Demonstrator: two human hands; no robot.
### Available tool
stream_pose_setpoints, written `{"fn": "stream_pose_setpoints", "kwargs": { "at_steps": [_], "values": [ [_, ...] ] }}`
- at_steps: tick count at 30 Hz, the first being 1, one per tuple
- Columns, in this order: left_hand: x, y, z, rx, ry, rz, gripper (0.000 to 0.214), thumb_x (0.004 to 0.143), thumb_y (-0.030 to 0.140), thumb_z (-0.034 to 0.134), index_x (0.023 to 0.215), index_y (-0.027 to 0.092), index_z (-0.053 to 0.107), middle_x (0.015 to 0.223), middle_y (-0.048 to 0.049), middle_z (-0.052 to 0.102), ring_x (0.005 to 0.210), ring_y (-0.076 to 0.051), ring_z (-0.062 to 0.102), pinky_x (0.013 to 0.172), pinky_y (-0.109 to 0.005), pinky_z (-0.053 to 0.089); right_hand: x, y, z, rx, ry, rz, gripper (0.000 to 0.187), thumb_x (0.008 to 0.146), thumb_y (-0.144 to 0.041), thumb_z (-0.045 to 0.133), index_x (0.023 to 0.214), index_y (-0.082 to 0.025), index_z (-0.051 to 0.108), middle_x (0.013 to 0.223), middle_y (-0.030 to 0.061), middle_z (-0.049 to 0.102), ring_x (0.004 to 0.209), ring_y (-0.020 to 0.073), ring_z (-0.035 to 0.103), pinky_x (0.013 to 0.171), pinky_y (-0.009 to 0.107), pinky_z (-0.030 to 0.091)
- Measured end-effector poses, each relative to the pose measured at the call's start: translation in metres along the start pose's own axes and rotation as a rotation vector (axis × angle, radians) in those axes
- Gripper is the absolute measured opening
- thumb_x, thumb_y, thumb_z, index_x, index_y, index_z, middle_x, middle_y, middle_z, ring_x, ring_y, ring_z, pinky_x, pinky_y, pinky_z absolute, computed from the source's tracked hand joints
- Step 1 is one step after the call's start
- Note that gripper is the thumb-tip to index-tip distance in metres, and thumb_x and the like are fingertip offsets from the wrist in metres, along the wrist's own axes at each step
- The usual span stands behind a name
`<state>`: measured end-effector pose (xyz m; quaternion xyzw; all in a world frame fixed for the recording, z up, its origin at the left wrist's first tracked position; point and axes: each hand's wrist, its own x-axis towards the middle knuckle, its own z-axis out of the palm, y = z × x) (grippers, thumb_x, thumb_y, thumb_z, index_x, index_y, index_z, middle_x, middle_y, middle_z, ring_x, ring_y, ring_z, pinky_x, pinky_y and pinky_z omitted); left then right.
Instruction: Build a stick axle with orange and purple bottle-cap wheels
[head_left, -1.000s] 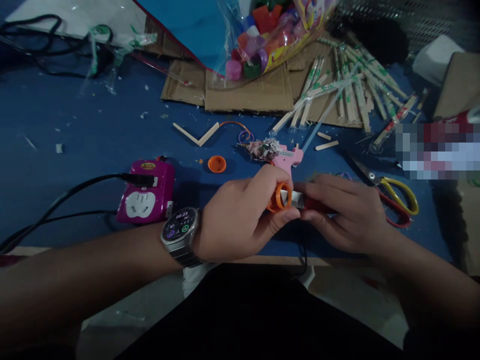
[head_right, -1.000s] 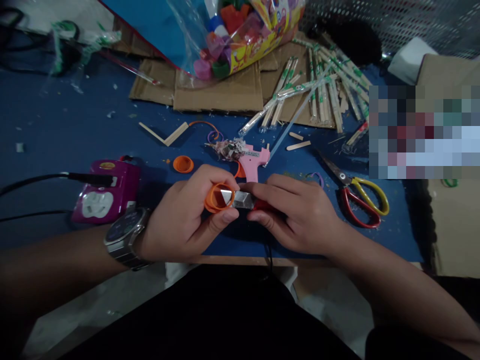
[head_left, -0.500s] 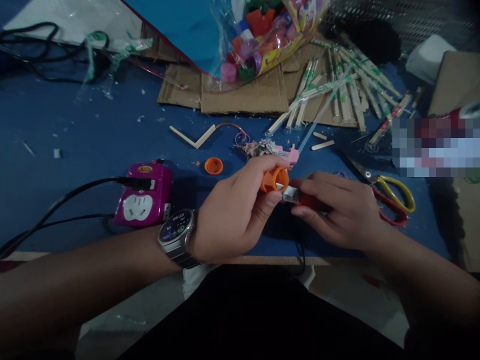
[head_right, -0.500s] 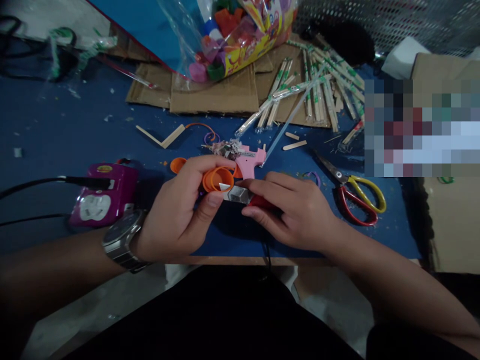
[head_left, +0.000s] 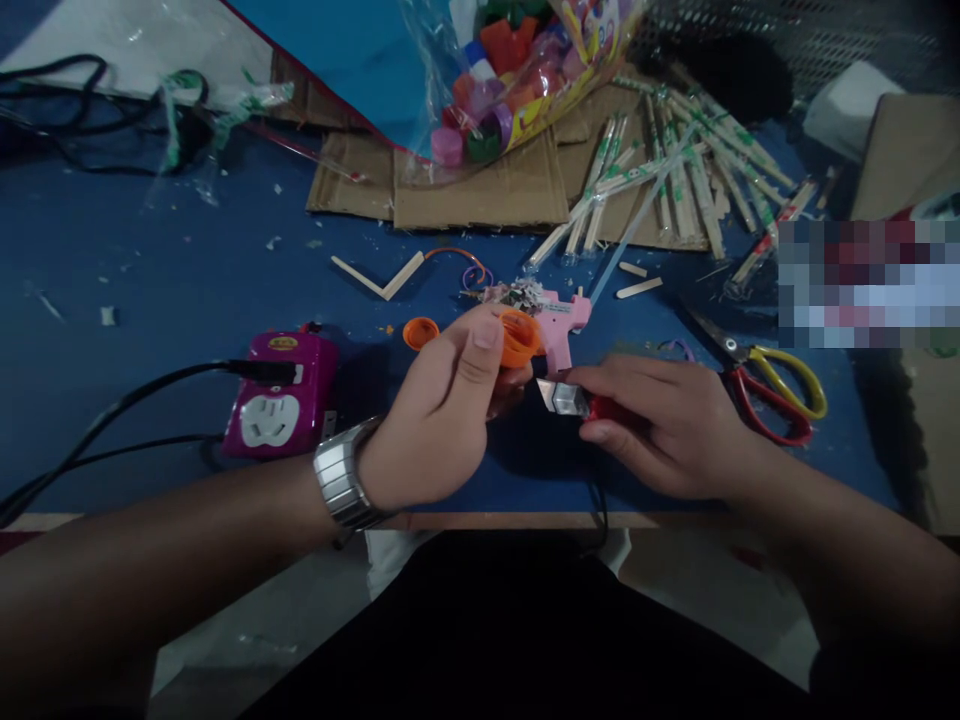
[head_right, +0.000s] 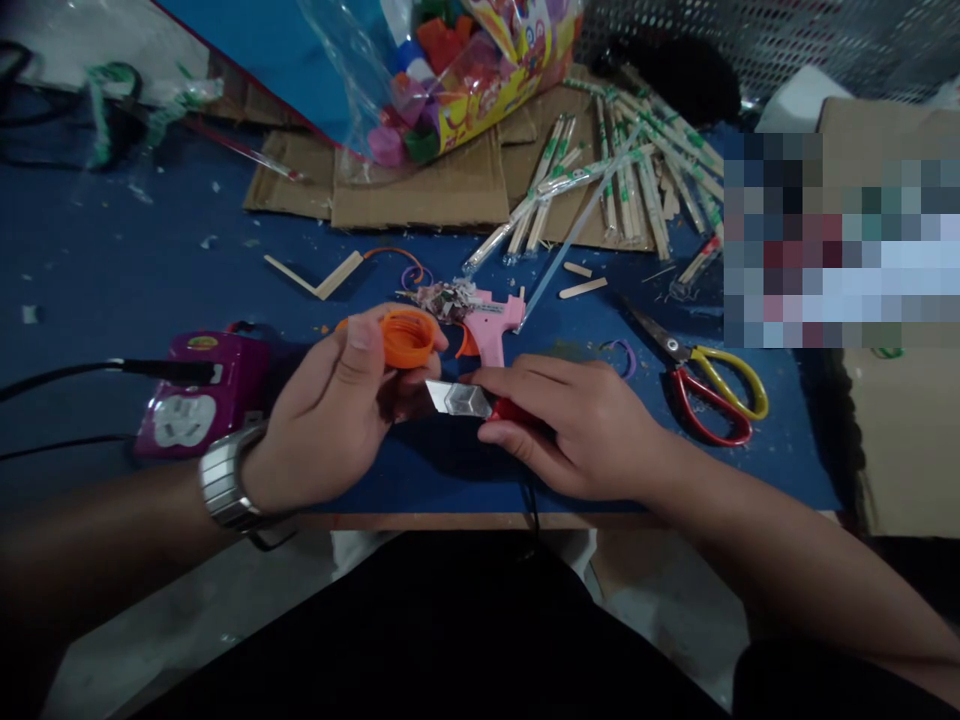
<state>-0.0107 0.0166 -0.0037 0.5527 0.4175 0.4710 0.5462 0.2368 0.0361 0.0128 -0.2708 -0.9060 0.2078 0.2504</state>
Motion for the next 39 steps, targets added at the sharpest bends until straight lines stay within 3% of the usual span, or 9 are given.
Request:
{"fn": "stream_pose_setpoints", "kwargs": {
  "at_steps": [4,11,18,23,29,34,39],
  "values": [
    [0.000,-0.001,0.001,-0.049,-0.037,-0.018,0.052,0.117,0.065,0.041,0.110,0.021,0.067,0.081,-0.0040,0.065,0.062,-0.016,0.063,0.052,-0.029,0.055,-0.002,0.001,0.000,0.028,-0.003,0.002,0.039,0.115,-0.042,0.061,0.138,-0.013,0.070,0.102,0.0110,0.081,0.084,0.0196,0.077,0.072,0.029,0.057],
    [0.001,0.005,0.004,-0.018,-0.088,0.008,0.067,0.114,0.075,0.034,0.103,0.021,0.070,0.068,-0.0015,0.054,0.054,-0.014,0.051,0.044,-0.028,0.047,-0.002,0.001,-0.002,0.017,0.020,0.006,0.038,0.115,-0.045,0.060,0.139,-0.016,0.069,0.102,0.0104,0.081,0.085,0.0207,0.078,0.073,0.030,0.059],
    [-0.004,0.000,0.002,-0.073,-0.077,-0.004,0.047,0.115,0.062,0.051,0.106,0.021,0.073,0.075,-0.0021,0.062,0.059,-0.014,0.054,0.050,-0.027,0.051,-0.002,0.001,0.000,0.018,0.019,-0.012,0.039,0.116,-0.045,0.060,0.136,-0.013,0.070,0.102,0.0105,0.081,0.083,0.0192,0.077,0.071,0.028,0.058],
    [-0.008,-0.007,0.000,-0.075,-0.099,0.018,0.043,0.119,0.055,0.043,0.118,0.023,0.073,0.091,-0.0060,0.070,0.071,-0.016,0.065,0.056,-0.028,0.057,-0.002,0.002,0.001,0.022,0.038,-0.021,0.037,0.116,-0.044,0.059,0.138,-0.016,0.069,0.098,0.0082,0.079,0.080,0.0192,0.075,0.070,0.029,0.057],
    [-0.006,-0.006,0.001,-0.077,-0.091,0.047,0.041,0.119,0.052,0.047,0.114,0.022,0.074,0.088,-0.0045,0.067,0.068,-0.014,0.061,0.055,-0.026,0.054,0.001,-0.001,-0.001,0.018,0.026,-0.028,0.035,0.117,-0.043,0.057,0.134,-0.014,0.069,0.099,0.0087,0.079,0.082,0.0183,0.075,0.070,0.028,0.056],
    [-0.008,-0.001,0.000,0.003,-0.080,0.107,0.040,0.119,0.049,0.048,0.130,0.021,0.076,0.096,-0.0063,0.070,0.071,-0.015,0.063,0.057,-0.026,0.056,0.001,-0.002,-0.001,0.022,0.019,-0.025,0.036,0.118,-0.041,0.055,0.129,-0.011,0.071,0.095,0.0085,0.077,0.079,0.0166,0.071,0.069,0.027,0.053],
    [-0.012,0.001,-0.001,0.039,-0.087,0.141,0.037,0.118,0.043,0.051,0.143,0.024,0.070,0.122,-0.0109,0.075,0.102,-0.022,0.075,0.072,-0.030,0.066,0.002,-0.005,-0.002,-0.016,0.023,-0.015,0.036,0.117,-0.044,0.058,0.124,-0.011,0.073,0.090,0.0060,0.075,0.077,0.0155,0.070,0.068,0.026,0.051]
  ]
}}
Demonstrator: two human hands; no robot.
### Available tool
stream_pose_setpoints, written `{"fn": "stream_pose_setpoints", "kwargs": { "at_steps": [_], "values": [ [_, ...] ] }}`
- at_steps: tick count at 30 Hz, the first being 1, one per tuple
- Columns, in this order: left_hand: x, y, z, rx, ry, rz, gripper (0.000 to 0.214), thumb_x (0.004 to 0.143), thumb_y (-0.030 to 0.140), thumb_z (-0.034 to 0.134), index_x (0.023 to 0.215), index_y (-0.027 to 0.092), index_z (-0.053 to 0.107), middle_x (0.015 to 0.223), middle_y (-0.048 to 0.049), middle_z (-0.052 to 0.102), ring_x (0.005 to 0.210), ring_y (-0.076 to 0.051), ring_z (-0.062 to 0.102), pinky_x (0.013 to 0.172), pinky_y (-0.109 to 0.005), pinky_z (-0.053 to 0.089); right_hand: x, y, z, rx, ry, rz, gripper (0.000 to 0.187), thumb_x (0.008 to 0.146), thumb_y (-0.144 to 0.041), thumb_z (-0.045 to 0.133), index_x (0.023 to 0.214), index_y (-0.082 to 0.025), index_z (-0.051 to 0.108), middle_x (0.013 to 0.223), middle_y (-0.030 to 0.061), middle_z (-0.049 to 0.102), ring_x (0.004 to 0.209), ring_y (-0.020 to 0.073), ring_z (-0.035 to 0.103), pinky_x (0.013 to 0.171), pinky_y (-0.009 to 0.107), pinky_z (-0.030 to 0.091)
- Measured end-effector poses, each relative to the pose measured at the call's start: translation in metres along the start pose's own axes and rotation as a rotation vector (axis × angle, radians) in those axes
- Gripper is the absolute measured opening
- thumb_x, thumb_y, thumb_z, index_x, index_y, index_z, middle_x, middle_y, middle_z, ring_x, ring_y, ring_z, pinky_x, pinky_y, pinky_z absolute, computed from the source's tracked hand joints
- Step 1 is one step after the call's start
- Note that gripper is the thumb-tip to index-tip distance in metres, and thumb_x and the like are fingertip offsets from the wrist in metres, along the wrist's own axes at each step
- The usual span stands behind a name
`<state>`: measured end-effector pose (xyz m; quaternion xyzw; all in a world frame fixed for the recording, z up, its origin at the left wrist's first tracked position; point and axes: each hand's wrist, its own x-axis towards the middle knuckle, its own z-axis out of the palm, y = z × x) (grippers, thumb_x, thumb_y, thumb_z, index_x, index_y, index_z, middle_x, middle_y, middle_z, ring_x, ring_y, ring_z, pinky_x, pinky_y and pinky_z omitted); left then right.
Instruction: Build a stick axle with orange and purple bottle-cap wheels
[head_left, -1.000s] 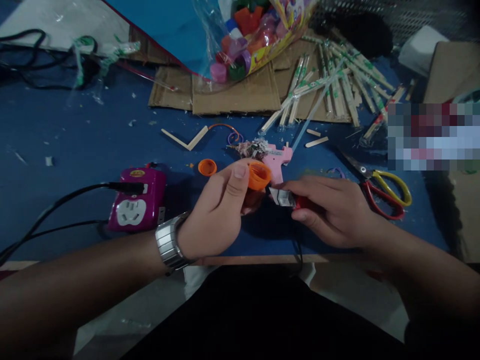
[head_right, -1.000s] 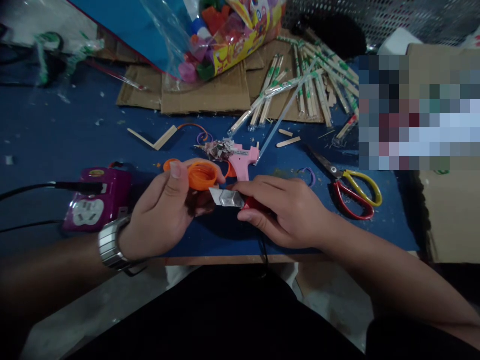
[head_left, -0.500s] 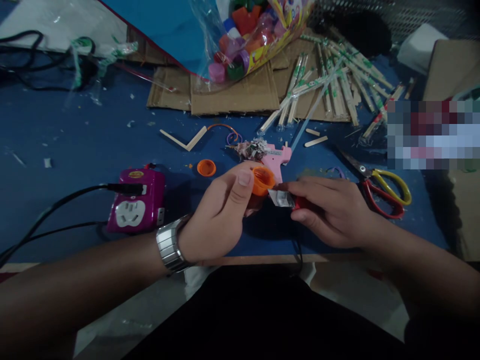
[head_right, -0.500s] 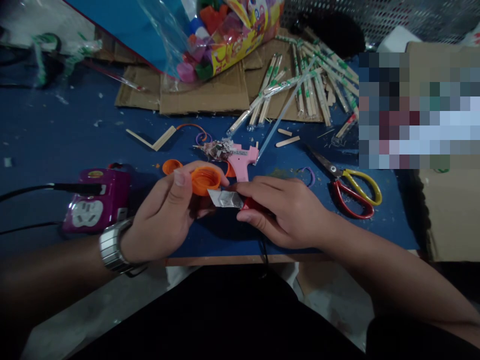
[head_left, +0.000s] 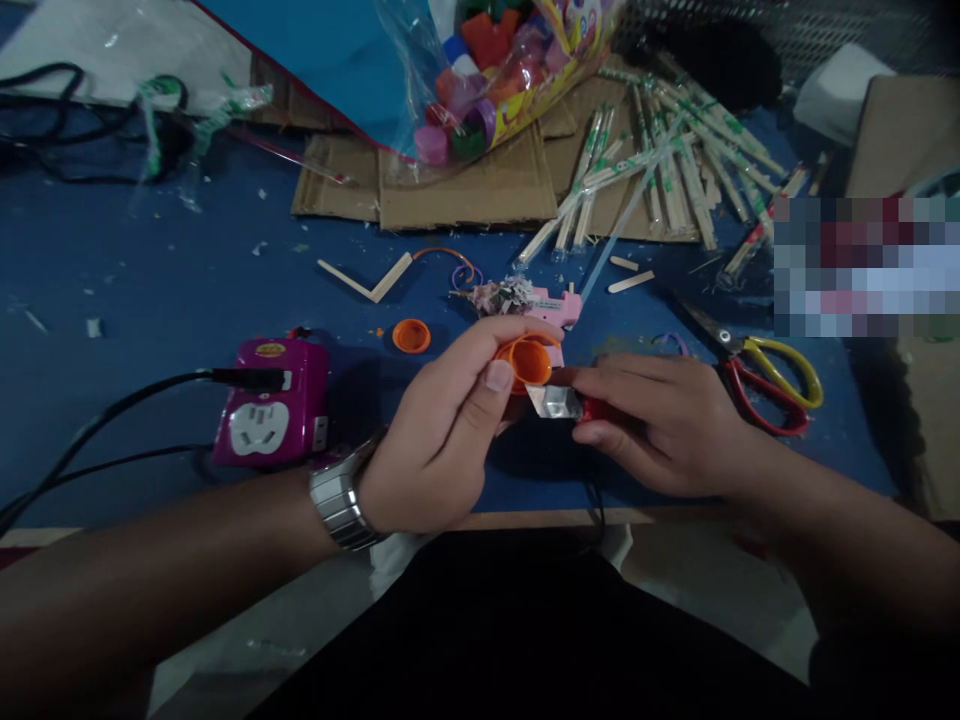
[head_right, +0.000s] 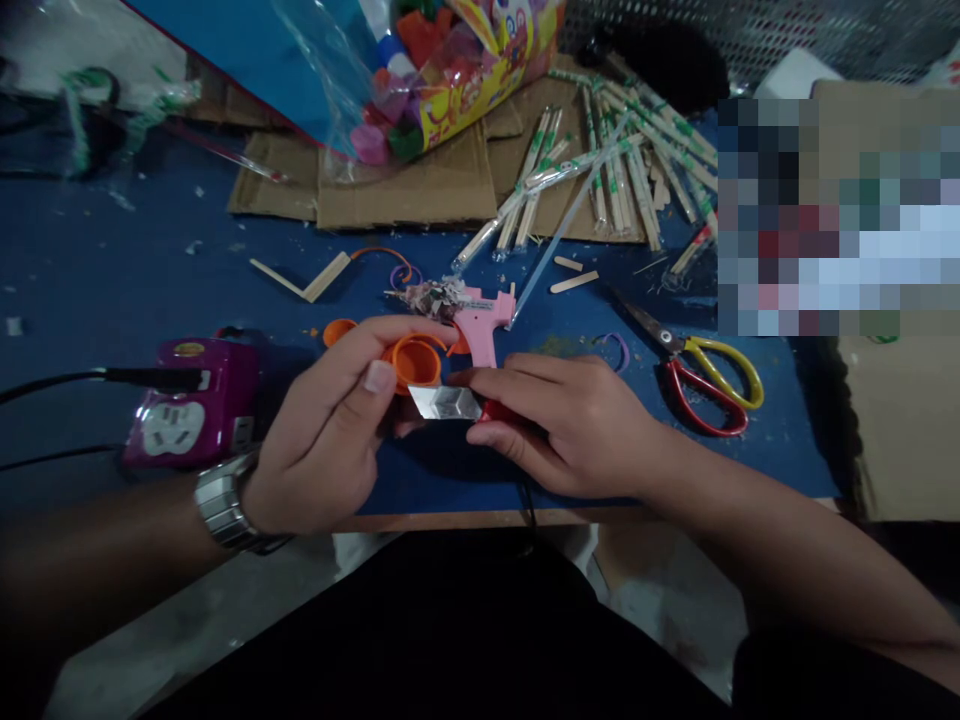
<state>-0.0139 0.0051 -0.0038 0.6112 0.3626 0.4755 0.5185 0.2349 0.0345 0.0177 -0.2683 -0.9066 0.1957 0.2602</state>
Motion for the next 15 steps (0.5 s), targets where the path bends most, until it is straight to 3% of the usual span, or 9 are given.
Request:
{"fn": "stream_pose_setpoints", "kwargs": {
  "at_steps": [4,7,9,15],
  "values": [
    [0.0005,-0.0003,0.0000,0.053,0.041,0.082,0.034,0.119,0.034,0.048,0.145,0.024,0.068,0.141,-0.0117,0.073,0.119,-0.024,0.076,0.086,-0.036,0.070,-0.0002,-0.0007,-0.0015,-0.013,-0.005,0.026,0.037,0.115,-0.042,0.063,0.130,-0.010,0.075,0.090,0.0056,0.076,0.075,0.0153,0.071,0.067,0.026,0.051],
    [0.0017,-0.0015,-0.0009,0.119,0.057,0.163,0.034,0.118,0.031,0.049,0.145,0.021,0.067,0.143,-0.0126,0.072,0.131,-0.028,0.073,0.105,-0.044,0.068,-0.0011,-0.0001,-0.0019,-0.057,0.003,0.045,0.040,0.114,-0.043,0.065,0.132,-0.010,0.076,0.091,0.0069,0.077,0.073,0.0161,0.071,0.065,0.028,0.051],
    [0.0024,-0.0028,-0.0017,0.137,0.055,0.192,0.033,0.118,0.031,0.050,0.145,0.020,0.066,0.138,-0.0128,0.073,0.129,-0.028,0.074,0.111,-0.049,0.066,-0.0016,0.0006,-0.0017,-0.086,0.014,0.053,0.039,0.113,-0.044,0.065,0.130,-0.011,0.077,0.092,0.0075,0.078,0.074,0.0172,0.073,0.065,0.029,0.052],
    [0.0022,-0.0032,-0.0035,0.224,0.001,0.239,0.031,0.115,0.031,0.055,0.144,0.022,0.062,0.128,-0.0097,0.071,0.108,-0.024,0.077,0.101,-0.046,0.067,-0.0021,0.0022,-0.0006,-0.100,0.023,0.049,0.036,0.114,-0.044,0.064,0.129,-0.014,0.076,0.092,0.0076,0.080,0.078,0.0189,0.077,0.067,0.029,0.054]
  ]
}}
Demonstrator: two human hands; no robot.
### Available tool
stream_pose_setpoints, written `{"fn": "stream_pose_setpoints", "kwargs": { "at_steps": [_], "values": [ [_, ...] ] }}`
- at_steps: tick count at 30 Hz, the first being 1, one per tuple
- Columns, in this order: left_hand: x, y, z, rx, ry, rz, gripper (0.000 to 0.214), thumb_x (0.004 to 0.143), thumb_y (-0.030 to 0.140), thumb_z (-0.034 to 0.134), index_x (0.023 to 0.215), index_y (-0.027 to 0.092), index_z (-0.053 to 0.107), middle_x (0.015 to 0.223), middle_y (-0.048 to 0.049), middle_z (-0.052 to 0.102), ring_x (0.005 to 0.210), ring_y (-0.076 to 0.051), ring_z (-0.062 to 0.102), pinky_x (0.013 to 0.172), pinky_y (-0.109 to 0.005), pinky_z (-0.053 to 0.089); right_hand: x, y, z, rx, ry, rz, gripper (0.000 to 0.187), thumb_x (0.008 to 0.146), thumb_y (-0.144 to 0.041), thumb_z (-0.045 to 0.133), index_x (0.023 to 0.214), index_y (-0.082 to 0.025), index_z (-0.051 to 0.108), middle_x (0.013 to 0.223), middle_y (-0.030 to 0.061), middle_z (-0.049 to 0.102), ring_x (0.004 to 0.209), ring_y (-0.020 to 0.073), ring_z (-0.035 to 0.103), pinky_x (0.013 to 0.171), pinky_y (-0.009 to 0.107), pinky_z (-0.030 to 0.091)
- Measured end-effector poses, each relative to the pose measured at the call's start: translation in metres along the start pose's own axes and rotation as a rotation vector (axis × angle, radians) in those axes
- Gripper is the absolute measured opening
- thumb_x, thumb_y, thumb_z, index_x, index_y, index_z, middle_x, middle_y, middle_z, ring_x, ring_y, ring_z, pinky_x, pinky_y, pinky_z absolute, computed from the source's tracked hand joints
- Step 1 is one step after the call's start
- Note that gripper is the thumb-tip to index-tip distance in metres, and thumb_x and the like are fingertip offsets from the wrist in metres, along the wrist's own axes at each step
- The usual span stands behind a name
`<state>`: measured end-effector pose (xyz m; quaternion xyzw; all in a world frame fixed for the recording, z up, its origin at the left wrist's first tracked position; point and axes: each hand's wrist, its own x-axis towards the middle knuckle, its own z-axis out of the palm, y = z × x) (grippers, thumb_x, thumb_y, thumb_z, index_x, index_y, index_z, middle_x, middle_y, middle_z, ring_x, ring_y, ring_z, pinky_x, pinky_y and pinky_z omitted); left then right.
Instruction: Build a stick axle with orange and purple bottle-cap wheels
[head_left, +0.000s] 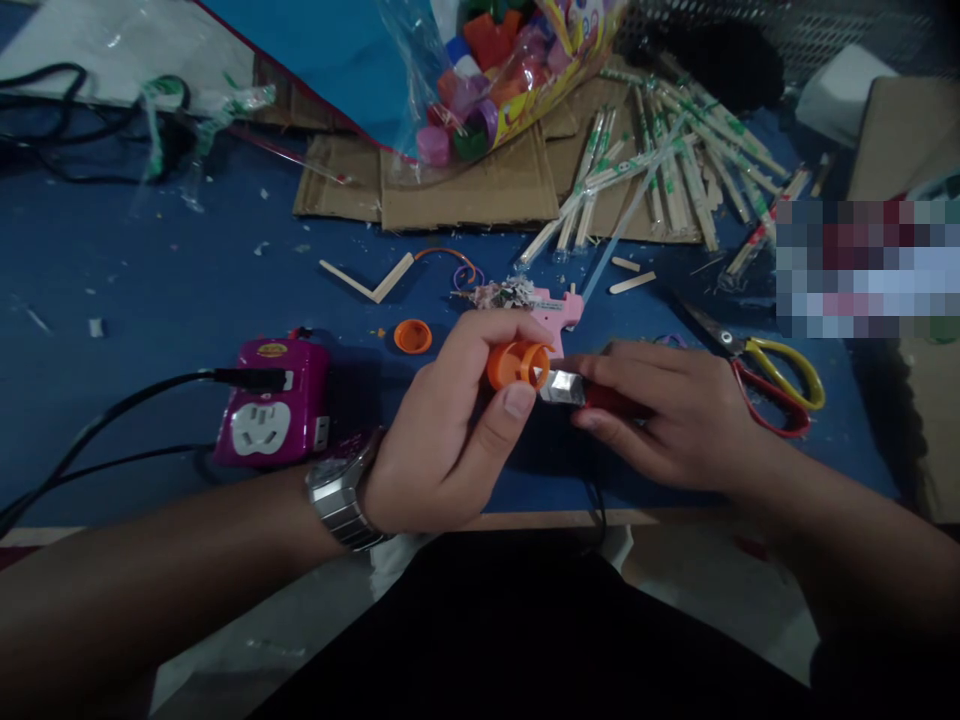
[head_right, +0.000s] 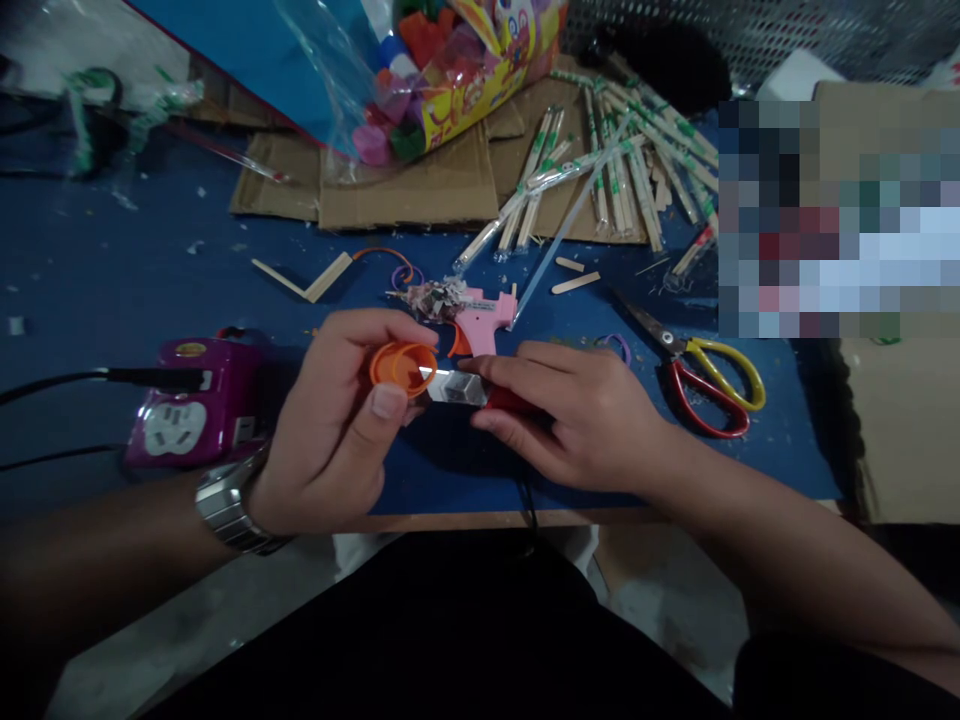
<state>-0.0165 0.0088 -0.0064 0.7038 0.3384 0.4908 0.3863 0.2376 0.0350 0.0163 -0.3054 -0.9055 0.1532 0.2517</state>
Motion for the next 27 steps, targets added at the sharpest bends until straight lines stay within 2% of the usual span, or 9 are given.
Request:
{"fn": "stream_pose_setpoints", "kwargs": {
  "at_steps": [3,7,12,15,17,20,27],
  "values": [
    [-0.0001,0.0026,-0.0017,0.050,-0.023,-0.016,0.031,0.115,0.032,0.055,0.145,0.024,0.061,0.125,-0.0078,0.072,0.101,-0.021,0.076,0.093,-0.041,0.067,-0.0001,0.0001,0.0002,-0.001,0.006,0.002,0.035,0.114,-0.044,0.064,0.132,-0.015,0.075,0.094,0.0076,0.080,0.078,0.0189,0.077,0.067,0.029,0.055],
    [0.0011,0.0057,-0.0037,0.113,-0.042,-0.039,0.033,0.115,0.031,0.052,0.145,0.022,0.060,0.126,-0.0089,0.074,0.098,-0.020,0.075,0.089,-0.040,0.067,-0.0008,0.0012,0.0002,-0.034,0.000,0.010,0.036,0.115,-0.046,0.062,0.132,-0.017,0.074,0.093,0.0070,0.080,0.075,0.0187,0.075,0.065,0.030,0.053],
    [0.0015,0.0053,-0.0014,0.214,-0.089,-0.029,0.048,0.105,0.035,0.069,0.147,0.022,0.050,0.116,-0.0068,0.075,0.069,-0.015,0.068,0.061,-0.034,0.059,-0.0018,0.0043,0.0026,-0.047,0.005,-0.009,0.037,0.115,-0.043,0.062,0.132,-0.012,0.074,0.094,0.0090,0.079,0.076,0.0185,0.073,0.064,0.030,0.051],
    [0.0006,0.0042,0.0017,0.305,-0.056,-0.030,0.043,0.105,0.032,0.068,0.141,0.022,0.047,0.124,-0.0092,0.074,0.081,-0.019,0.075,0.067,-0.036,0.059,-0.0016,0.0040,0.0038,-0.043,0.001,-0.024,0.038,0.115,-0.042,0.063,0.132,-0.010,0.074,0.096,0.0091,0.079,0.076,0.0181,0.073,0.066,0.030,0.052],
    [0.0004,0.0050,0.0028,0.324,-0.052,-0.043,0.039,0.105,0.031,0.067,0.137,0.022,0.047,0.118,-0.0077,0.075,0.087,-0.021,0.076,0.070,-0.037,0.059,-0.0013,0.0027,0.0038,-0.034,-0.015,-0.022,0.037,0.114,-0.042,0.064,0.132,-0.011,0.074,0.097,0.0085,0.079,0.076,0.0183,0.073,0.067,0.031,0.053],
    [0.0009,0.0081,0.0032,0.288,-0.068,-0.084,0.032,0.107,0.033,0.067,0.131,0.024,0.048,0.110,-0.0043,0.074,0.083,-0.020,0.074,0.069,-0.037,0.056,-0.0014,0.0002,0.0035,-0.033,-0.035,-0.014,0.036,0.114,-0.043,0.063,0.134,-0.014,0.073,0.098,0.0075,0.080,0.078,0.0189,0.076,0.066,0.032,0.055],
    [0.0025,0.0080,0.0021,0.299,-0.073,-0.098,0.030,0.108,0.035,0.068,0.128,0.021,0.050,0.105,-0.0034,0.073,0.078,-0.017,0.072,0.062,-0.031,0.051,-0.0017,0.0005,0.0017,-0.055,-0.049,-0.018,0.031,0.115,-0.044,0.062,0.134,-0.021,0.071,0.098,0.0061,0.081,0.078,0.0204,0.077,0.067,0.033,0.056]
  ]
}}
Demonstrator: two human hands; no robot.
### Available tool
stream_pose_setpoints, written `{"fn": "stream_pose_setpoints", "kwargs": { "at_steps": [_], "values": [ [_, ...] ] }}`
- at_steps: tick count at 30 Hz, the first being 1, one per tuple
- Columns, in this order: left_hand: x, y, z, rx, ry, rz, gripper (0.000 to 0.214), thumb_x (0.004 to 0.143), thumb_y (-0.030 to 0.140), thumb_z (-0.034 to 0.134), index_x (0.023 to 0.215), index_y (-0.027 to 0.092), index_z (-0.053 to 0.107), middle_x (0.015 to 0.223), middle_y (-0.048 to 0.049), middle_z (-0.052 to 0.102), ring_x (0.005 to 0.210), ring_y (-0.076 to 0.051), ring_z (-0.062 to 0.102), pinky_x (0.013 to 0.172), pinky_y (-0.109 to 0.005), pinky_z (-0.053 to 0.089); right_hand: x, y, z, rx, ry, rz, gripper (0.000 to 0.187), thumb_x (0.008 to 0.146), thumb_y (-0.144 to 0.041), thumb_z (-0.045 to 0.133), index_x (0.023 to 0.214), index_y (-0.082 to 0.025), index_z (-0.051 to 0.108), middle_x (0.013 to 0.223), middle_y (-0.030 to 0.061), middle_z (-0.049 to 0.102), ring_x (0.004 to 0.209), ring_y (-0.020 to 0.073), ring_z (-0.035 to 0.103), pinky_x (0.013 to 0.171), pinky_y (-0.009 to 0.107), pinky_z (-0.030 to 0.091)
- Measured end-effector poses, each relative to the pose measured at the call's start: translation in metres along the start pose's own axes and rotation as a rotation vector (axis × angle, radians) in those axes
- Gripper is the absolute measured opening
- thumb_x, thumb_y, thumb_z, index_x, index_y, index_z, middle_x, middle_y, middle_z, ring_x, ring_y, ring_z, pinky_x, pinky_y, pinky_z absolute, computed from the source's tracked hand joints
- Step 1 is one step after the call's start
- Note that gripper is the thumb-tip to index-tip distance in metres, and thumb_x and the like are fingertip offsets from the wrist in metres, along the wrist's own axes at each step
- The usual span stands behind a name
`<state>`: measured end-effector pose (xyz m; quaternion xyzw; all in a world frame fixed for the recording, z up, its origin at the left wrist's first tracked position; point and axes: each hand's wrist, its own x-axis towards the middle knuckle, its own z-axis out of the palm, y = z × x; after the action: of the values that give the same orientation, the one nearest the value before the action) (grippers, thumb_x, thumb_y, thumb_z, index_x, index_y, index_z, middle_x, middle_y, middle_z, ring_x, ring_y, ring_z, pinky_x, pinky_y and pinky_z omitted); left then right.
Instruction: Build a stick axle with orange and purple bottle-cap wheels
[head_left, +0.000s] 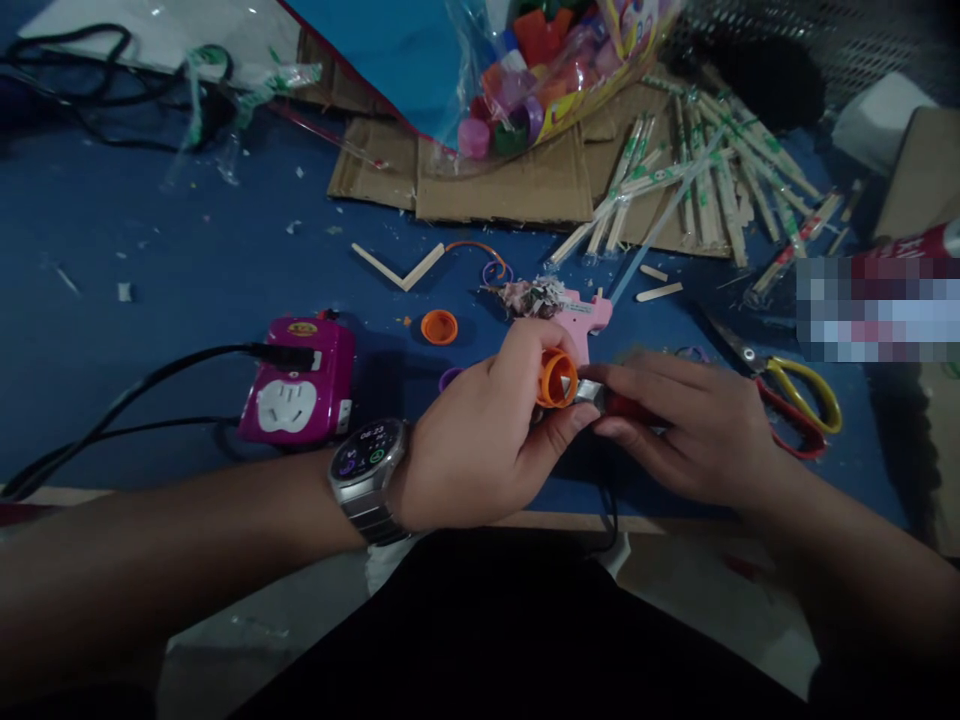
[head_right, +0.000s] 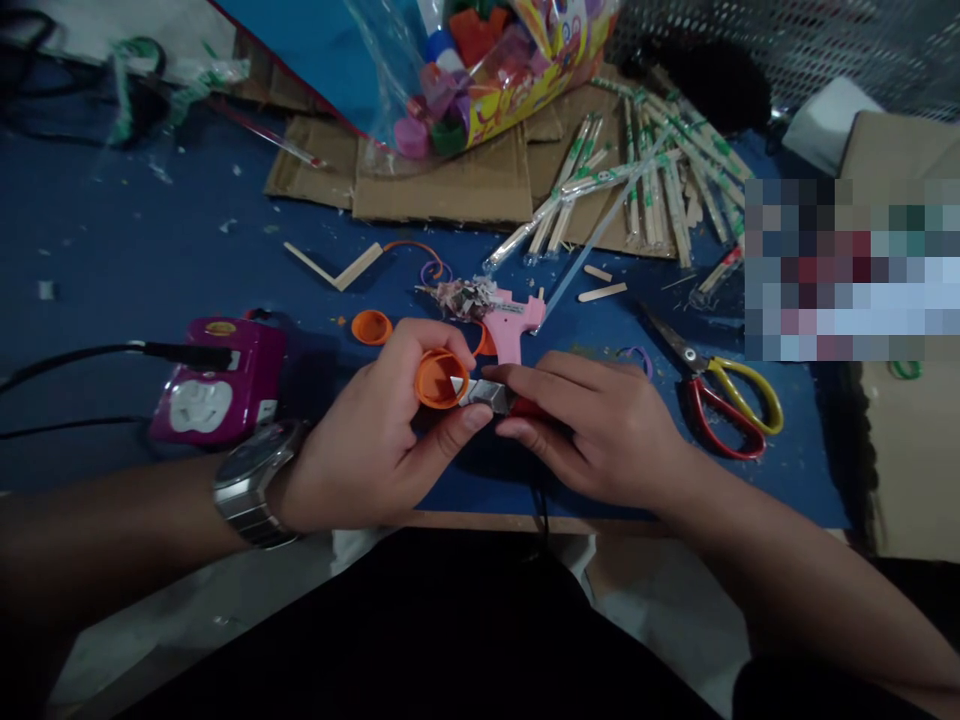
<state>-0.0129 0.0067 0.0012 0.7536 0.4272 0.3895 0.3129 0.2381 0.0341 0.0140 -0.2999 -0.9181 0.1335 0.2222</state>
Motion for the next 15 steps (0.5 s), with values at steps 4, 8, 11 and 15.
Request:
{"fn": "stream_pose_setpoints", "kwargs": {
  "at_steps": [4,8,11,15],
  "values": [
    [0.0008,-0.0014,-0.0007,-0.016,-0.018,0.007,0.028,0.109,0.039,0.067,0.124,0.022,0.051,0.098,-0.0017,0.073,0.073,-0.017,0.070,0.058,-0.030,0.048,0.0010,0.0011,-0.0013,0.012,0.007,-0.013,0.028,0.112,-0.040,0.068,0.131,-0.020,0.072,0.097,0.0068,0.081,0.079,0.0206,0.077,0.069,0.033,0.056],
    [0.0013,-0.0001,-0.0013,-0.030,-0.042,0.007,0.023,0.111,0.041,0.064,0.120,0.023,0.052,0.091,0.0005,0.072,0.066,-0.015,0.067,0.056,-0.029,0.045,0.0017,0.0006,-0.0011,0.012,0.013,-0.015,0.028,0.112,-0.041,0.067,0.131,-0.020,0.071,0.097,0.0066,0.081,0.077,0.0200,0.077,0.066,0.032,0.055],
    [0.0015,0.0000,-0.0019,-0.017,-0.054,0.014,0.023,0.112,0.040,0.063,0.122,0.022,0.053,0.096,-0.0014,0.075,0.071,-0.016,0.071,0.059,-0.030,0.049,0.0020,0.0007,-0.0011,0.004,0.014,-0.019,0.030,0.112,-0.041,0.067,0.133,-0.019,0.071,0.098,0.0079,0.081,0.076,0.0200,0.077,0.066,0.032,0.056],
    [0.0015,-0.0021,-0.0017,-0.011,-0.074,0.013,0.029,0.114,0.041,0.061,0.134,0.021,0.055,0.116,-0.0065,0.079,0.089,-0.019,0.079,0.070,-0.031,0.058,0.0020,0.0009,-0.0020,-0.026,0.026,-0.022,0.032,0.113,-0.041,0.066,0.134,-0.017,0.071,0.101,0.0103,0.083,0.079,0.0207,0.078,0.067,0.031,0.058]
  ]
}}
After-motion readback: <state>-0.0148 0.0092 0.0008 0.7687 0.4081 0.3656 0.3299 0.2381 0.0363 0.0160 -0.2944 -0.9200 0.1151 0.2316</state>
